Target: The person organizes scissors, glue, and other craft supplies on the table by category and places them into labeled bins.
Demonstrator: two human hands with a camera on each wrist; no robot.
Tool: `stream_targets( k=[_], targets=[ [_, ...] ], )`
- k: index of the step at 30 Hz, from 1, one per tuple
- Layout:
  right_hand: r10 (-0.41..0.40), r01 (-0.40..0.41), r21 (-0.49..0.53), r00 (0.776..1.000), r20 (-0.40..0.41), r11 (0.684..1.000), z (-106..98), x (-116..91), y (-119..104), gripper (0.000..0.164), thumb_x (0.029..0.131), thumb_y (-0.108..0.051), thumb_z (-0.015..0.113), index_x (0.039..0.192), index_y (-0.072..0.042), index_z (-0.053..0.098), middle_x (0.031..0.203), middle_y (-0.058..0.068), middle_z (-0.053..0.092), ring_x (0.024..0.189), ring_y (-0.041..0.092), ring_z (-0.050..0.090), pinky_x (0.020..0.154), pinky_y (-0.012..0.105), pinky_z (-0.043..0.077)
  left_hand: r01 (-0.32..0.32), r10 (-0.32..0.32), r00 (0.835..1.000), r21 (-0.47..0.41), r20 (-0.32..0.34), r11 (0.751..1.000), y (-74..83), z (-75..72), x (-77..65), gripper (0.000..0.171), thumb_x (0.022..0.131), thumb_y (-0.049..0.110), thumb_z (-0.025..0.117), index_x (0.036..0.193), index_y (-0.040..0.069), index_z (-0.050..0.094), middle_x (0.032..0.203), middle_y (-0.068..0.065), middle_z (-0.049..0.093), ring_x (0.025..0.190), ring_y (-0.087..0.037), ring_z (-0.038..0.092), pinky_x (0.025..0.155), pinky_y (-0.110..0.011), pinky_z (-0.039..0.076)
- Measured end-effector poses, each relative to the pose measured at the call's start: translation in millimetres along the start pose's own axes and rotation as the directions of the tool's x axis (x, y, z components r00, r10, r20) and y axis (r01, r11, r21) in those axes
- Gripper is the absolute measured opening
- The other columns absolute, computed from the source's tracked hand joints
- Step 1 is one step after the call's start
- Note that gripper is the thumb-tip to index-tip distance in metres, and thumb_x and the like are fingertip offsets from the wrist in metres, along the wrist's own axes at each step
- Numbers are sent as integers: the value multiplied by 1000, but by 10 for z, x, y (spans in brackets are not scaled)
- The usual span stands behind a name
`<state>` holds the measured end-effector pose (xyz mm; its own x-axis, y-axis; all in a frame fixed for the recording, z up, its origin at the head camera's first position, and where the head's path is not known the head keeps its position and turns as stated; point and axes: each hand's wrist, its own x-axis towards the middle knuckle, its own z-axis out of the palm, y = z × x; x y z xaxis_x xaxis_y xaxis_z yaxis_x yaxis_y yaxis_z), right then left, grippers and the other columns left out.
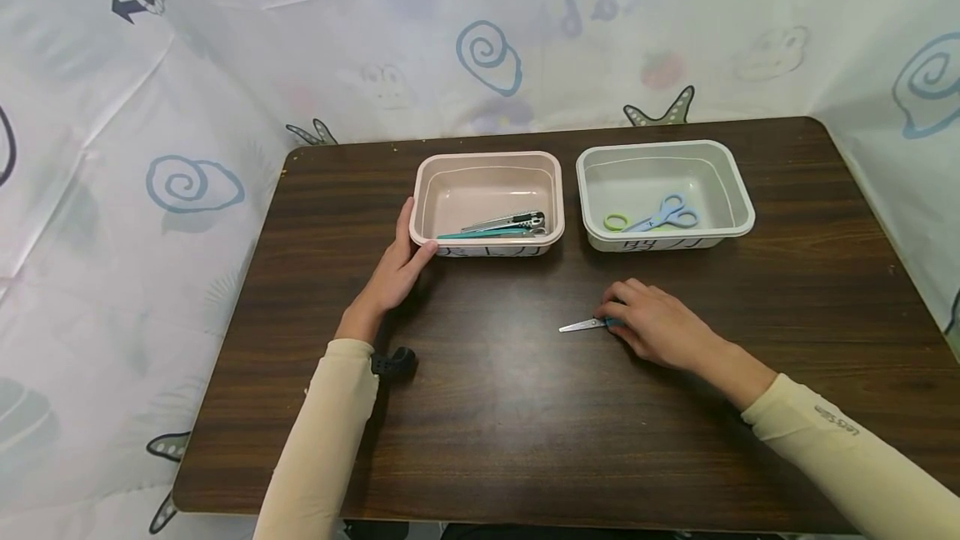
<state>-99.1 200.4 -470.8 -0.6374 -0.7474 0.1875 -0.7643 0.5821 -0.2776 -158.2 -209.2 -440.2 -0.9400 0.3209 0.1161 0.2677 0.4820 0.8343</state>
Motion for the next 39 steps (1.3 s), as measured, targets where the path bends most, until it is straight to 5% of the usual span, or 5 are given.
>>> stream_targets(
  k=[7,14,23,32,39],
  targets=[
    [-24,24,9,1000,19,1000,-39,-29,8,24,82,-7,77,105,-13,72,107,0,58,97,19,54,77,39,48,-14,15,1000,18,-22,1000,-316,47,52,79,103,32,51,158,32,-6,163,-2,11,142,-26,29,111,-52,24],
    [-40,38,76,999,27,996,-33,-64,-64,22,82,-6,76,101,-16,72,106,-3,59,96,14,53,79,36,49,-7,7,1000,0,-1,1000,-48,-4,15,79,102,17,51,158,13,-4,162,-18,10,141,-37,27,111,-56,22],
    [-87,72,199,994,68,977,-67,-60,-292,18,87,-11,74,103,-18,70,103,-9,60,94,8,51,79,33,49,-7,8,999,34,-35,999,-421,63,68,79,103,28,52,157,34,-6,163,-1,11,141,-25,29,111,-52,24],
    [-40,28,231,998,50,973,-364,17,-319,21,87,-10,73,106,-20,69,103,-13,62,99,6,53,82,33,49,-8,9,999,30,-48,1000,-441,68,56,78,103,32,52,156,40,-5,163,5,12,141,-20,29,112,-50,25],
    [31,-20,168,998,-61,986,-656,63,-119,23,88,-8,72,109,-18,69,105,-11,63,101,8,53,83,34,45,-12,13,999,32,-43,999,-451,68,59,78,103,32,51,156,41,-5,163,4,11,141,-20,29,111,-51,25]
  ],
)
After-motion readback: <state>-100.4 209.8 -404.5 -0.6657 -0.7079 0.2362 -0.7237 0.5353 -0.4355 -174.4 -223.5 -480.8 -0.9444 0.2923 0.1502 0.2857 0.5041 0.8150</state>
